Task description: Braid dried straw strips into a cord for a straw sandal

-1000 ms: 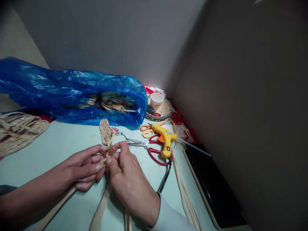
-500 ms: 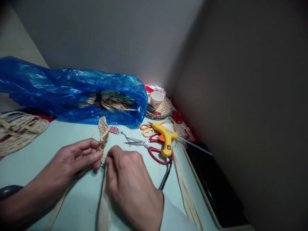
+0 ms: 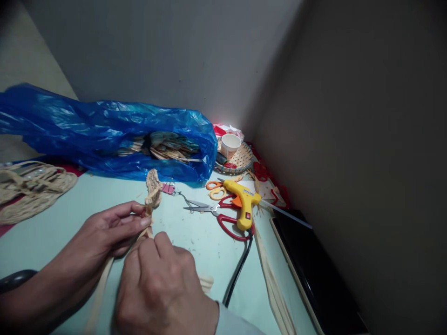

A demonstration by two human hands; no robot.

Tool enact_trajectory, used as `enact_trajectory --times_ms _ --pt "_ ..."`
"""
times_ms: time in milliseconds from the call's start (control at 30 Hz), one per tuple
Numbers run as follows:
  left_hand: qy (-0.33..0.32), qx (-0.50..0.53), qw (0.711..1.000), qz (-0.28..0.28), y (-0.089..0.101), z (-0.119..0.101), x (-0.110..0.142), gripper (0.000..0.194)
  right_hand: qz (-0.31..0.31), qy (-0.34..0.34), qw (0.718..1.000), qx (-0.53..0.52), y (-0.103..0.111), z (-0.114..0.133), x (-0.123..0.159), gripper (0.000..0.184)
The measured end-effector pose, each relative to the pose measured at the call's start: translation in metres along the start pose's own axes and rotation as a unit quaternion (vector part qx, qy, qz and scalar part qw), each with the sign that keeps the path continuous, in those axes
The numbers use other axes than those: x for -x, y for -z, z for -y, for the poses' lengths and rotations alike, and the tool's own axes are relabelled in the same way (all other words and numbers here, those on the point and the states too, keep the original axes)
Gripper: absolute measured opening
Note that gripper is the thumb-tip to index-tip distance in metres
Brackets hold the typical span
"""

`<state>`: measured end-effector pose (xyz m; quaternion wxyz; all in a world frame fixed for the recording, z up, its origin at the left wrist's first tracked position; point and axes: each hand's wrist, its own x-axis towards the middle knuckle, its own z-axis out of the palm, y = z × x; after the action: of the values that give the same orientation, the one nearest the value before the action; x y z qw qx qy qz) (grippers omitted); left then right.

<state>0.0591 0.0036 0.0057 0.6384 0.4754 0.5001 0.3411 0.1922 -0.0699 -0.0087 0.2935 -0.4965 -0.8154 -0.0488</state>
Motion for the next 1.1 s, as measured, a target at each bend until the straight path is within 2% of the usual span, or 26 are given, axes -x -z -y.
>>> enact_trajectory --times_ms 133,233,267,333,367,433,500,567,633,733,767,833,933,1033,1100 --pt "0.008 0.056 0.998 0.012 0.001 0.002 -0.002 0.030 0.027 -0.039 0.997 -0.065 0.010 -0.001 -0.003 0.022" --pt "-0.009 0.065 0.997 0.043 0.000 0.002 -0.005 0.027 -0.013 -0.139 0.978 -0.158 0.020 -0.008 -0.008 0.016" --pt "-0.013 0.064 0.996 0.057 0.000 0.002 -0.006 0.026 -0.028 -0.182 0.964 -0.191 0.022 -0.012 -0.009 0.013" --pt "-0.022 0.062 0.994 0.089 0.000 0.003 -0.006 0.026 -0.009 -0.254 0.927 -0.276 0.022 -0.019 -0.013 0.022" --pt "-0.028 0.062 0.992 0.104 -0.001 0.004 -0.006 0.026 0.017 -0.270 0.906 -0.325 0.021 -0.022 -0.014 0.025" --pt "-0.038 0.064 0.989 0.128 -0.002 0.004 -0.003 0.026 0.059 -0.284 0.865 -0.409 0.019 -0.026 -0.016 0.015" --pt "-0.036 0.066 0.986 0.149 -0.003 0.004 0.000 0.026 0.081 -0.303 0.827 -0.467 0.018 -0.026 -0.018 0.005" --pt "-0.025 0.064 0.984 0.164 -0.004 0.003 0.004 0.024 0.102 -0.327 0.790 -0.509 0.019 -0.024 -0.019 0.003" --pt "-0.020 0.060 0.984 0.166 -0.004 0.001 0.007 0.023 0.106 -0.329 0.787 -0.511 0.022 -0.024 -0.020 0.005" --pt "-0.031 0.056 0.985 0.161 -0.003 -0.002 0.010 0.021 0.085 -0.312 0.823 -0.466 0.028 -0.026 -0.021 0.009" --pt "-0.038 0.057 0.985 0.161 -0.002 -0.003 0.011 0.023 0.083 -0.312 0.824 -0.465 0.030 -0.028 -0.022 0.009" --pt "-0.048 0.057 0.984 0.165 0.000 -0.005 0.012 0.026 0.079 -0.317 0.807 -0.492 0.032 -0.030 -0.023 0.007" --pt "-0.045 0.037 0.984 0.168 0.002 -0.007 0.012 0.031 0.058 -0.318 0.791 -0.520 0.030 -0.032 -0.023 0.015" --pt "-0.043 -0.006 0.988 0.147 0.004 -0.008 0.011 0.034 0.034 -0.324 0.787 -0.523 0.025 -0.032 -0.022 0.021" --pt "-0.041 -0.039 0.991 0.124 0.004 -0.010 0.010 0.031 0.021 -0.334 0.763 -0.553 0.024 -0.030 -0.023 0.026"
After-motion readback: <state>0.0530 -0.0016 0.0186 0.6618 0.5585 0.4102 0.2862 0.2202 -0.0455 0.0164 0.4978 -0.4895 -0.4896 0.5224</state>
